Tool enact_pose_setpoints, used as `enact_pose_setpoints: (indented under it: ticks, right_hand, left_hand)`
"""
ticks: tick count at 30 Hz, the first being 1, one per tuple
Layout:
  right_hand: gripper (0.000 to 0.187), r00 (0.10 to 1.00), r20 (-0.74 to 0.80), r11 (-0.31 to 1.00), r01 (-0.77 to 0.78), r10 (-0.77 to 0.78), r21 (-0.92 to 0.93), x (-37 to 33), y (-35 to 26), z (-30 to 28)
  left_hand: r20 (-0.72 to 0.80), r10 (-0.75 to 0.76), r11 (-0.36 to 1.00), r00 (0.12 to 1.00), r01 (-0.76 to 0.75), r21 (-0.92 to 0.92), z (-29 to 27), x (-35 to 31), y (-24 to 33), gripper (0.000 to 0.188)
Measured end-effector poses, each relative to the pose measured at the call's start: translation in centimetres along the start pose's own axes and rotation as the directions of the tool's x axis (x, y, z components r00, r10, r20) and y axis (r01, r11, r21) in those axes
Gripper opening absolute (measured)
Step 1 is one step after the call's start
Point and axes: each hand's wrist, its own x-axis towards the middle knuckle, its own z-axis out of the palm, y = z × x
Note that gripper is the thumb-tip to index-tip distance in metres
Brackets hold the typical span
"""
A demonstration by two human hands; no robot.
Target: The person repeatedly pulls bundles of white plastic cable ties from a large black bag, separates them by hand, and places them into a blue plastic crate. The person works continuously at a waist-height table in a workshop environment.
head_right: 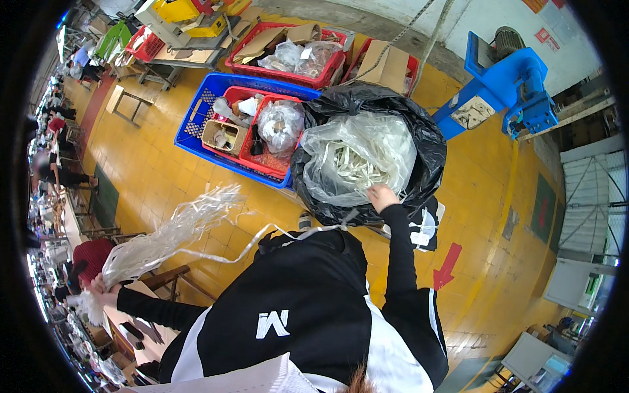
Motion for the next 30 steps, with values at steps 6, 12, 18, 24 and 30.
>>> enact_pose_setpoints:
  ticks: [6, 12, 18, 24, 30]
  right_hand:
    - [0.021, 0.971, -0.020, 0.946, 0.229, -0.240, -0.230, 7.9, -0.8, 8.5]
    - [0.016, 0.968, -0.083, 0.971, 0.232, -0.236, -0.061, 7.1, -12.1, 2.6]
    - [0.014, 0.870, -0.130, 0.663, 0.451, -0.475, 0.598, 0.3, -24.1, -2.1]
    - [0.023, 0.812, 0.230, 0.781, 0.375, -0.537, 0.500, -2.4, -23.1, -0.6]
    - [0.017, 0.923, 0.250, 0.894, 0.170, -0.291, 0.414, -3.3, -18.3, -1.8]
  left_hand:
    - [0.113, -0.477, 0.855, 0.871, 0.490, -0.172, 7.0, -6.3, -7.5, 0.027]
    - [0.221, -0.727, 0.684, 0.650, 0.714, 0.151, 13.4, -19.3, -12.7, 0.035]
    - [0.394, -0.905, 0.038, -0.159, 0.893, 0.449, 18.5, -32.9, -13.5, 0.048]
    - [0.473, -0.875, 0.009, -0.104, 0.973, 0.230, 21.1, -30.3, -13.9, 0.043]
    - [0.457, -0.867, 0.267, 0.201, 0.960, 0.084, 21.0, -24.4, -15.4, 0.048]
